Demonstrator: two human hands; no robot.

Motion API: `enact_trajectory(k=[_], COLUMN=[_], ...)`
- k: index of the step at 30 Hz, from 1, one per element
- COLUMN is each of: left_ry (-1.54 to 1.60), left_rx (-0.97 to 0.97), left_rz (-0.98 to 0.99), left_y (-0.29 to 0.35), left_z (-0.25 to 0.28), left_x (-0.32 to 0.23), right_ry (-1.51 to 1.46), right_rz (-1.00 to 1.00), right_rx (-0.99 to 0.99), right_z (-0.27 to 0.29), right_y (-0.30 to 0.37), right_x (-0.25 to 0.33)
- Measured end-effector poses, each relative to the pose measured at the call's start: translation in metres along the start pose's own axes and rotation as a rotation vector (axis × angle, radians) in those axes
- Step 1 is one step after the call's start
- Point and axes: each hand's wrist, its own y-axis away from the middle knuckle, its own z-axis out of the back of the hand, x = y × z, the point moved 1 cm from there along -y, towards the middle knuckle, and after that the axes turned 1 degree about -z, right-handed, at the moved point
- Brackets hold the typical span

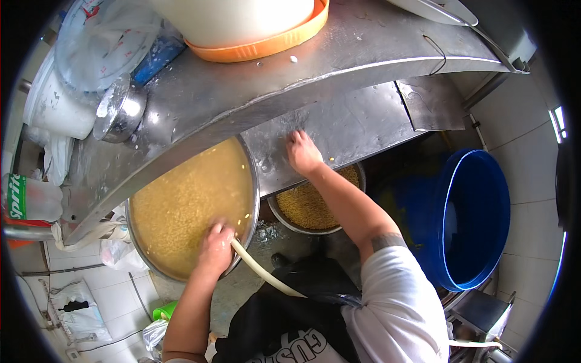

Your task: The person washes beans in a large bowl by hand under running water from a hose, then uses a strainer to scoop the beans out and place them into another bowl.

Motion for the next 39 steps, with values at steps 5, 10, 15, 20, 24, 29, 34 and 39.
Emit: enact_trajectory(k=[5,10,15,20,24,29,34,39], left_ry=[0.057,0.075,0.108,0.087,0.102,0.08,0.131,0.08], left_rx=[-0.132,-0.144,-0.136,-0.122,-0.142,-0.158,-0.125,-0.152], left_rz=[-0.089,-0.087,-0.076,-0.087,-0.098,-0.071,-0.046,-0.076], left_y=[-0.001,0.001,0.001,-0.003,-0.003,0.001,0.003,0.001], left_z=[0.004,-0.001,0.0,0.0,0.0,-0.004,-0.003,-0.001], left_x=[-0.004,0.0,0.0,-0.002,-0.003,0.001,0.004,0.004], right_ry=[0.032,0.047,0.025,0.026,0.071,-0.033,-0.077,-0.181], right_rz=[0.049,-0.129,-0.418,-0.12,-0.014,-0.051,-0.082,-0.023], right_rx=[0.158,-0.261,-0.003,-0.017,0.0,-0.174,-0.187,-0.283], right_z=[0.059,0.085,0.071,0.045,0.034,0.032,0.065,0.065], right_y=[0.094,0.103,0.071,0.026,0.023,0.075,0.125,0.081], right_x=[0.008,-0.024,-0.018,-0.002,-0.002,-0.004,0.002,0.015])
